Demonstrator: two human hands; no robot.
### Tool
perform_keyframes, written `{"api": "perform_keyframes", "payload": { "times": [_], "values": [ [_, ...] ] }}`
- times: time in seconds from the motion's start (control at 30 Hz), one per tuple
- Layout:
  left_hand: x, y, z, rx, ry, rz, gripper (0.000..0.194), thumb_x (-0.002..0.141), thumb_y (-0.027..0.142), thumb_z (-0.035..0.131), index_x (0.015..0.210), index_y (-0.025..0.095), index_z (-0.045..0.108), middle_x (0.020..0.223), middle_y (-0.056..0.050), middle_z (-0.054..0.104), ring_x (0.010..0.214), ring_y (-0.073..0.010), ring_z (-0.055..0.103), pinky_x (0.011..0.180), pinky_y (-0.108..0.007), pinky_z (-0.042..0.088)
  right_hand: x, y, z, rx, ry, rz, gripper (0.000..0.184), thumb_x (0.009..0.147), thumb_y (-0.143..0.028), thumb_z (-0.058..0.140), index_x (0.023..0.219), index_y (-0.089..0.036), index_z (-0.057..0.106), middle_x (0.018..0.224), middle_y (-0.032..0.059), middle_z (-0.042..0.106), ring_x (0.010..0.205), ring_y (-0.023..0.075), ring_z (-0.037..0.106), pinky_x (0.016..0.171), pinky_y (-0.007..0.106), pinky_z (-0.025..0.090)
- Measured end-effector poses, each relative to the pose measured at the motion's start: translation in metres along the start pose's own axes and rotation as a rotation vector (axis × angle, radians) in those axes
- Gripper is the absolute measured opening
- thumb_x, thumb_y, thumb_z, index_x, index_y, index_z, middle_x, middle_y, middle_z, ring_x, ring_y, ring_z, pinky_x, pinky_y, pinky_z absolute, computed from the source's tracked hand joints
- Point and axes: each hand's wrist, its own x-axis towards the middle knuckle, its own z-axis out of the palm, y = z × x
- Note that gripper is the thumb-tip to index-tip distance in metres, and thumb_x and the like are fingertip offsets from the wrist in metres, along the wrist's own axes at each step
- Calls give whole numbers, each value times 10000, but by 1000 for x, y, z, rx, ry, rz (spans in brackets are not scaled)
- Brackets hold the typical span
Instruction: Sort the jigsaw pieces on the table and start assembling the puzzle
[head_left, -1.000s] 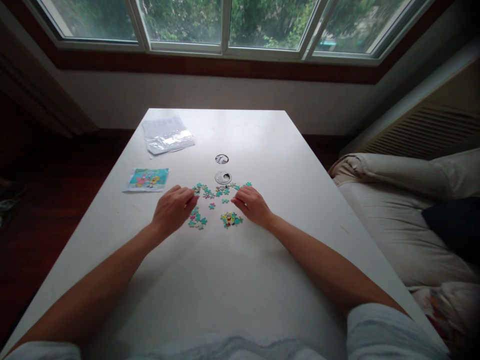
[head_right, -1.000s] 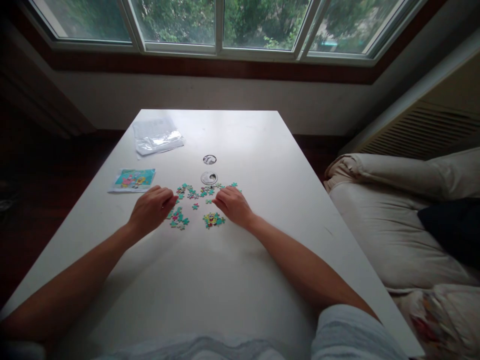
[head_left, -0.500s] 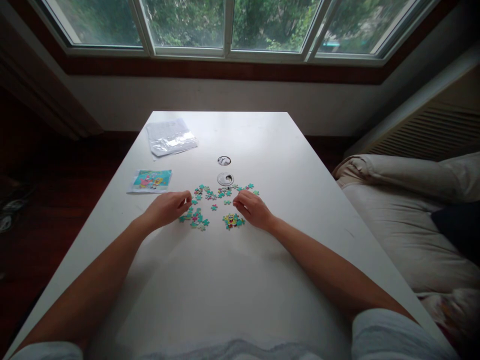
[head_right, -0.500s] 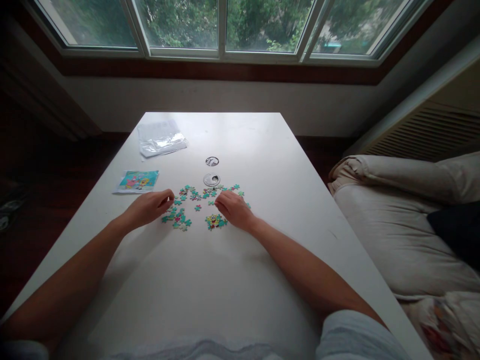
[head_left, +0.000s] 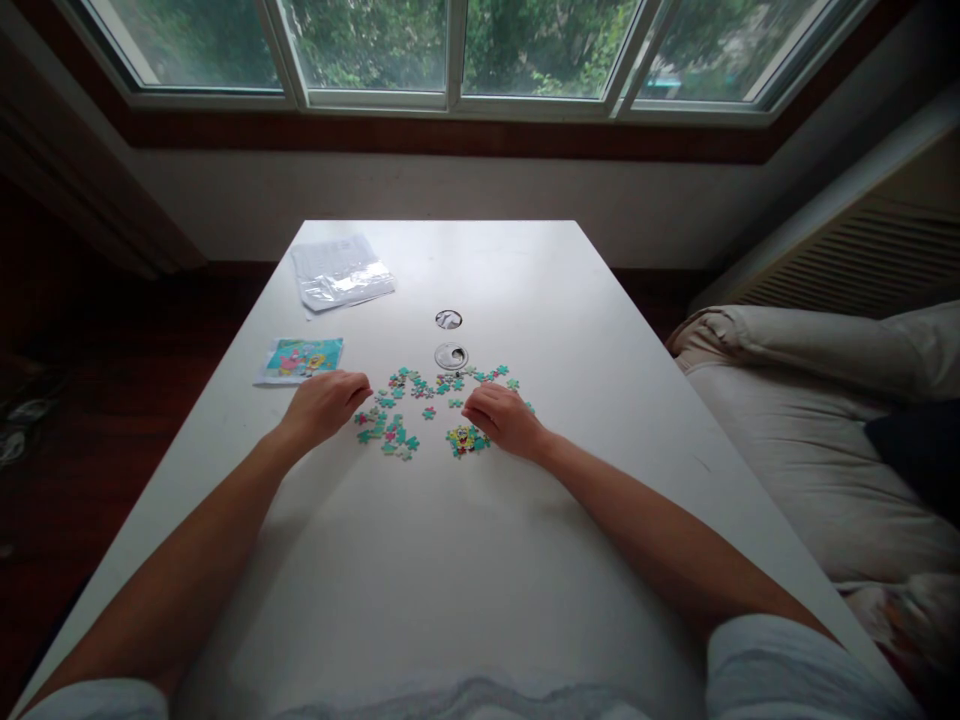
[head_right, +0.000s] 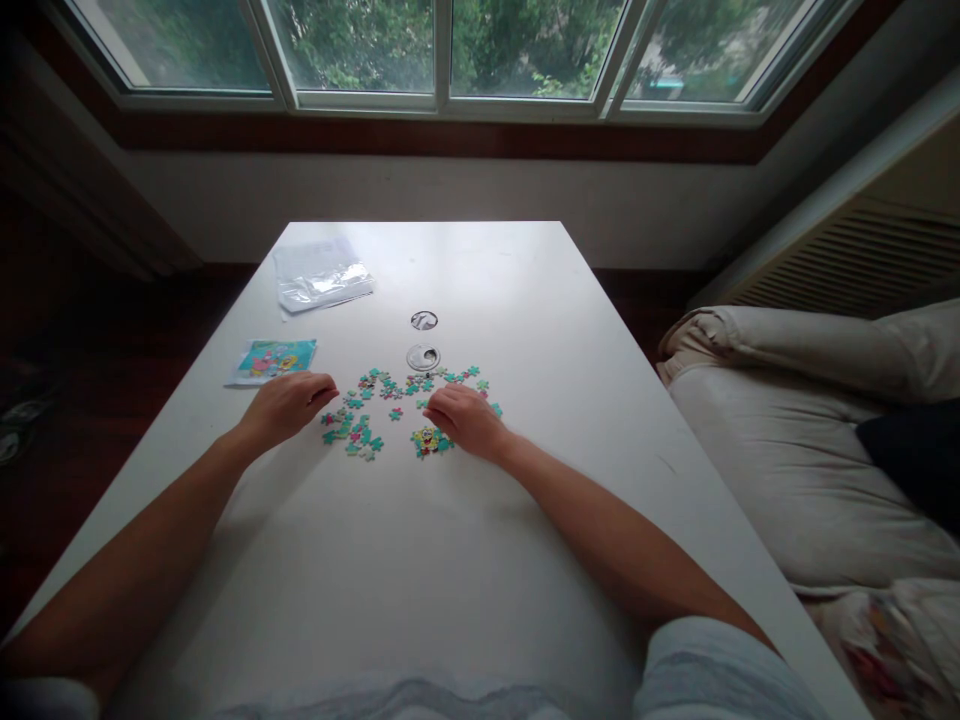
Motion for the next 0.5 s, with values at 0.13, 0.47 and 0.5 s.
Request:
{"api": "perform_keyframes", "payload": {
  "times": [0.13, 0.47, 0.5],
  "values": [
    [3, 1, 15, -17, 117, -45, 328, 1022, 392, 391, 916, 213, 646, 874, -73, 691, 868, -232, 630, 755, -319, 426, -1, 3, 1, -16, 1, 6, 388, 1038, -426, 444, 709, -227, 492, 695, 27, 544, 708, 186, 481, 699, 316, 364],
    [2, 6, 31, -167, 232, -114, 236, 995, 308, 441, 959, 212, 653, 926, -65, 690, 913, -225, 614, 851, -343, 469, -2, -1, 2, 112, 111, 103, 196, 1042, -288, 424, 960, -223, 590, 856, 43, 636, 769, 166, 565, 755, 298, 442],
    [3, 7, 32, -181, 246, -101, 236, 990, 281, 437, 962, 210, 660, 947, -70, 690, 946, -231, 610, 884, -356, 472, -2, -2, 2, 112, 116, 104, 191, 1039, -281, 427, 962, -223, 591, 858, 43, 639, 769, 165, 568, 756, 298, 445]
  ]
}}
